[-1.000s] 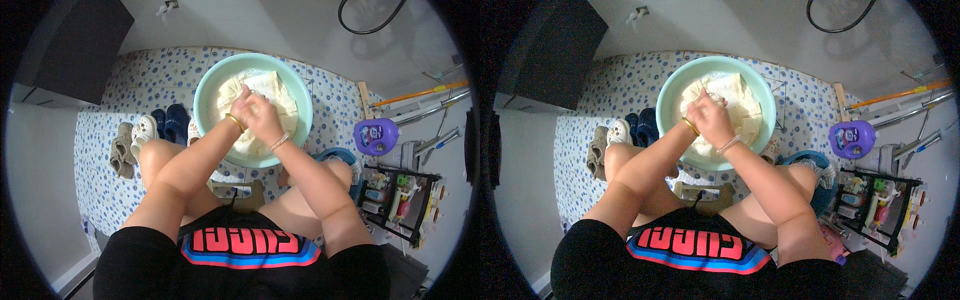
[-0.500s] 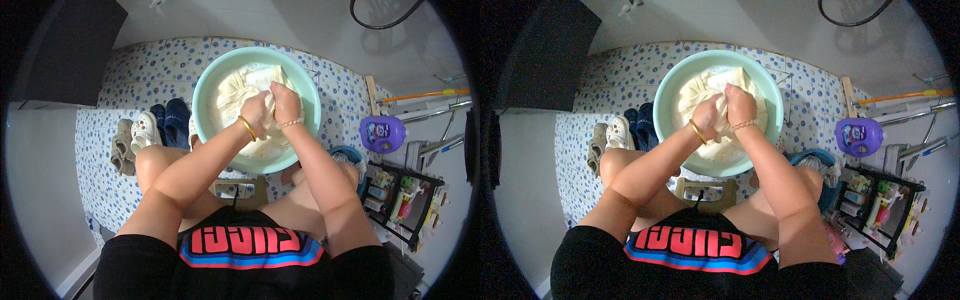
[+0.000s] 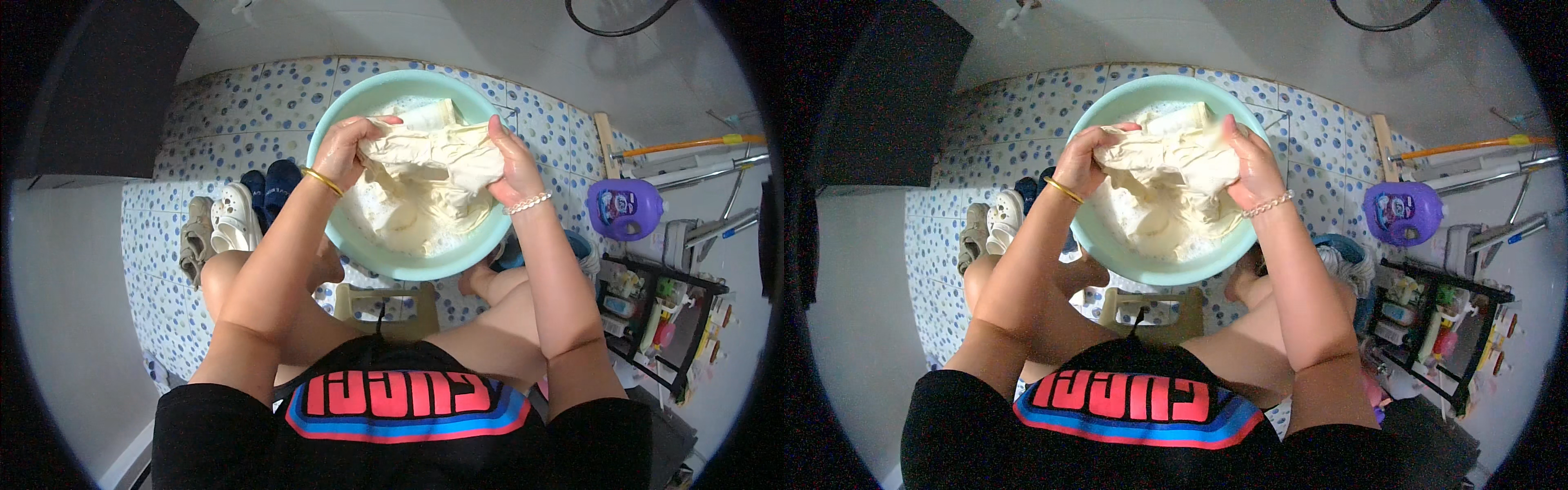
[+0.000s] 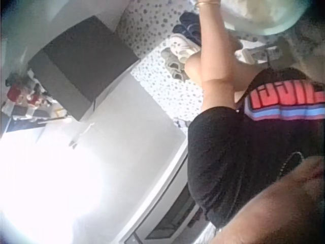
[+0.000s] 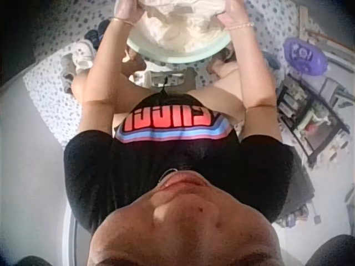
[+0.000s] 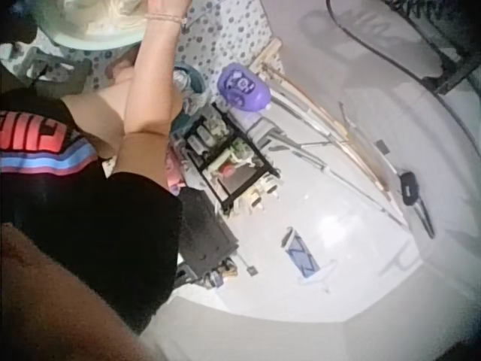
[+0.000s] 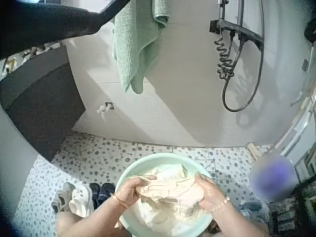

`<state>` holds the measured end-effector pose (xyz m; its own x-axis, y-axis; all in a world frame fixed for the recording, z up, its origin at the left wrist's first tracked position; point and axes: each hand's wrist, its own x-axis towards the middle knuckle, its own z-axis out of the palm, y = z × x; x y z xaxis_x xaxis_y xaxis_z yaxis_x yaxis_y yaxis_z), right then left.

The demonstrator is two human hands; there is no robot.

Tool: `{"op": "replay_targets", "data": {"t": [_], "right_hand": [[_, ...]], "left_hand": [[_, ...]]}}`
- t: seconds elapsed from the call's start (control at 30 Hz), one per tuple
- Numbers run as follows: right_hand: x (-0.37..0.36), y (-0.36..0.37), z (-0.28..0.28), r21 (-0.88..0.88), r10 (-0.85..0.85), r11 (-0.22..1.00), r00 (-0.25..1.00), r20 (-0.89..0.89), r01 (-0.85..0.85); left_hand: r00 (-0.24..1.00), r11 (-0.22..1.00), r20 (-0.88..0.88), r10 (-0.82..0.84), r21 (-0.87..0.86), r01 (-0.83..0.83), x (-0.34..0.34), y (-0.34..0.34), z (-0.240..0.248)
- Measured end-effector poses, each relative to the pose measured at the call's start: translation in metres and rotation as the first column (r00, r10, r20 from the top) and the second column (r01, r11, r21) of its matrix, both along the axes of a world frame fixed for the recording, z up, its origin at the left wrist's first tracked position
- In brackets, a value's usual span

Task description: The person is hand-washing a light-colored garment in a light blue basin filled with soapy water. They repeatedly submerge, scrub, and wring the fabric by hand to clean it.

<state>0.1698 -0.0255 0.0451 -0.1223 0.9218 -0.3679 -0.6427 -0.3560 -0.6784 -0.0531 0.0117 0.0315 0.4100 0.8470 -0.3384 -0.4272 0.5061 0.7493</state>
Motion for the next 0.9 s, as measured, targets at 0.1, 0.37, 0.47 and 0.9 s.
{"op": "replay_targets", "data": {"t": [0.1,0.37,0.47,0.9], "right_hand": [[0.001,-0.004,0.011,0.048,0.109,0.993,0.994,-0.024,-0.108],[0.001,-0.011,0.015,0.272,0.326,0.910,0.945,-0.007,-0.312],[0.004,-0.003,0.026,0.185,0.226,0.953,0.970,0.084,-0.239],[0.000,0.018,-0.010,-0.113,-0.358,0.928,0.933,-0.018,0.354]], "left_hand": [[0.947,0.972,-0.246,-0.209,0.054,0.229,-0.001,0.002,-0.004],[0.865,0.782,-0.240,-0.441,0.370,0.501,0.039,-0.017,0.008],[0.930,0.887,-0.097,-0.355,0.278,0.367,0.035,-0.019,0.024],[0.782,0.797,-0.317,-0.536,0.114,0.593,0.007,-0.001,-0.005]]}}
